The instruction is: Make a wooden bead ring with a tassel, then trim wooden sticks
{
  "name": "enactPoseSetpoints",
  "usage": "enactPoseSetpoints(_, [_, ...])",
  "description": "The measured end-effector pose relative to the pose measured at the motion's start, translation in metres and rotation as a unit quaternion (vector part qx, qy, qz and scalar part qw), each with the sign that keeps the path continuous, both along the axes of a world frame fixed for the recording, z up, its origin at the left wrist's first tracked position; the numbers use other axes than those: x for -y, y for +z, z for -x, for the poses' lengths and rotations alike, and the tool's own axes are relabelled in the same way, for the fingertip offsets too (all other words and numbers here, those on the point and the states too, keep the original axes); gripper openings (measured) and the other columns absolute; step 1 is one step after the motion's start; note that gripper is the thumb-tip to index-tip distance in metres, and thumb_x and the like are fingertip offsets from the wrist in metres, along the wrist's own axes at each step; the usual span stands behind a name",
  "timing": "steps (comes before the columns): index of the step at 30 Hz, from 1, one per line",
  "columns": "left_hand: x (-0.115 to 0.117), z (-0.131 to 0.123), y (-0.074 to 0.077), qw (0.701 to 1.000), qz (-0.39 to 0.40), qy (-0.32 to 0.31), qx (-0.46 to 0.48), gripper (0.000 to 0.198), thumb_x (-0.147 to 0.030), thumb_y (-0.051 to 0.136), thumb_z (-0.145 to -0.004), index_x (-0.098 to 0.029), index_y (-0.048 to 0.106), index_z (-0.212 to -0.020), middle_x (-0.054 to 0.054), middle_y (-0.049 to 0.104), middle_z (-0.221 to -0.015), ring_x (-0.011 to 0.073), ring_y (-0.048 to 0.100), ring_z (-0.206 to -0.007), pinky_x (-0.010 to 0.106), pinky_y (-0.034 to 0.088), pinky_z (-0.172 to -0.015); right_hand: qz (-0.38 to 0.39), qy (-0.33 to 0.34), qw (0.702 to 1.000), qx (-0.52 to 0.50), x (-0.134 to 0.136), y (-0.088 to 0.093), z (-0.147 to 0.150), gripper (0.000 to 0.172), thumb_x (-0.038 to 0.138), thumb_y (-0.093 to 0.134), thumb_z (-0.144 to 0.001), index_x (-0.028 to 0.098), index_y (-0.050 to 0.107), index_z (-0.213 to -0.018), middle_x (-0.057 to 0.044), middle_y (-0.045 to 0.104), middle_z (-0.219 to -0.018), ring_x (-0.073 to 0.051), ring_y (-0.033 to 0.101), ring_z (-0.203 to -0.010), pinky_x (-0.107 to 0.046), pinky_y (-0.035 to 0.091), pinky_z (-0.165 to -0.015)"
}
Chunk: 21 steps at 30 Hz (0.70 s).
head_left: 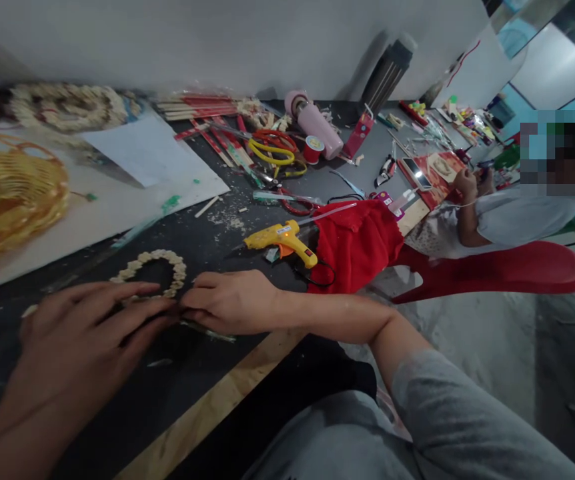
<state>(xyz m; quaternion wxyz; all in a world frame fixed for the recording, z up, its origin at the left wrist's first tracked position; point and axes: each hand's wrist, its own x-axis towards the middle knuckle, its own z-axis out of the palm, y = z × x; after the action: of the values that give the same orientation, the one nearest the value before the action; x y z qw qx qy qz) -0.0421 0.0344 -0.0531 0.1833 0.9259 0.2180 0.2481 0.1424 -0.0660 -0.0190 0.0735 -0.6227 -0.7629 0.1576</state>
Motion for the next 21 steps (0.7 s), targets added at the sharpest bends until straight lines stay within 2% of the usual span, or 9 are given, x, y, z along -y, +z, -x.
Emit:
enactPoseSetpoints(2, [0.002, -0.003, 0.004, 1.0, -0.004, 0.03, 0.003, 0.022, -0.037, 0.052, -0.084, -0.044, 0.072, -0.088, 0.004, 0.071, -0.093, 0.035, 0.058, -0.096, 0.051, 0.042, -0.084, -0.014, -0.008, 1.0, 0.004, -0.001, -0.002, 0.0, 0.017, 0.036, 0.053, -0.097, 0.024, 0.063, -0.105, 0.006, 0.065, -0.109, -0.009, 0.06, -0.095, -0.019, 0.038, -0.061])
enactPoseSetpoints(5, [0.003, -0.005, 0.01, 0.999, 0.009, 0.03, 0.016, 0.019, -0.037, 0.054, -0.083, -0.044, 0.072, -0.078, 0.0, 0.071, -0.091, 0.0318, 0.06, -0.094, 0.051, 0.043, -0.086, -0.021, 0.0, 1.0, -0.001, 0.001, -0.003, -0.003, 0.019, 0.038, 0.05, -0.098, 0.024, 0.061, -0.105, 0.005, 0.065, -0.106, -0.009, 0.06, -0.095, -0.019, 0.039, -0.064])
enactPoseSetpoints(7, [0.003, -0.004, 0.012, 1.0, 0.002, 0.027, 0.016, 0.018, -0.036, 0.055, -0.083, -0.042, 0.071, -0.076, -0.002, 0.072, -0.091, 0.0294, 0.06, -0.096, 0.05, 0.044, -0.089, -0.024, 0.018, 0.999, -0.011, 0.004, -0.001, -0.007, 0.026, 0.045, 0.046, -0.099, 0.023, 0.06, -0.103, 0.002, 0.065, -0.104, -0.011, 0.061, -0.093, -0.021, 0.04, -0.064])
enactPoseSetpoints(10, [0.006, 0.001, 0.015, 0.999, -0.016, 0.023, -0.017, 0.022, -0.035, 0.052, -0.088, -0.033, 0.071, -0.077, 0.001, 0.072, -0.097, 0.0283, 0.06, -0.1, 0.05, 0.044, -0.092, -0.036, 0.042, 0.998, -0.01, 0.011, 0.002, -0.009, 0.04, 0.057, 0.044, -0.096, 0.02, 0.061, -0.094, -0.002, 0.065, -0.094, -0.014, 0.061, -0.083, -0.025, 0.039, -0.064])
enactPoseSetpoints(13, [0.01, 0.006, 0.017, 0.998, -0.013, 0.032, -0.048, 0.018, -0.033, 0.057, -0.088, -0.029, 0.073, -0.081, 0.004, 0.071, -0.108, 0.029, 0.054, -0.11, 0.051, 0.044, -0.097, -0.037, 0.035, 0.999, 0.015, 0.019, 0.001, -0.007, 0.047, 0.064, 0.048, -0.091, 0.019, 0.061, -0.087, -0.004, 0.065, -0.086, -0.017, 0.06, -0.077, -0.027, 0.035, -0.059])
enactPoseSetpoints(17, [0.01, 0.011, 0.017, 0.997, 0.016, 0.031, -0.072, 0.012, -0.033, 0.063, -0.085, -0.028, 0.073, -0.082, 0.003, 0.069, -0.114, 0.0305, 0.051, -0.117, 0.054, 0.04, -0.1, -0.061, 0.044, 0.997, 0.025, 0.023, -0.004, -0.003, 0.03, 0.048, 0.056, -0.089, 0.019, 0.062, -0.082, -0.004, 0.066, -0.082, -0.017, 0.059, -0.074, -0.028, 0.033, -0.059])
enactPoseSetpoints(21, [0.009, 0.013, 0.016, 0.995, 0.04, 0.019, -0.086, 0.009, -0.033, 0.065, -0.083, -0.029, 0.072, -0.085, 0.001, 0.067, -0.119, 0.0304, 0.048, -0.122, 0.053, 0.039, -0.101, -0.084, 0.048, 0.995, 0.03, 0.024, -0.007, -0.001, 0.017, 0.031, 0.053, -0.089, 0.019, 0.062, -0.08, -0.004, 0.068, -0.08, -0.015, 0.059, -0.071, -0.029, 0.031, -0.058])
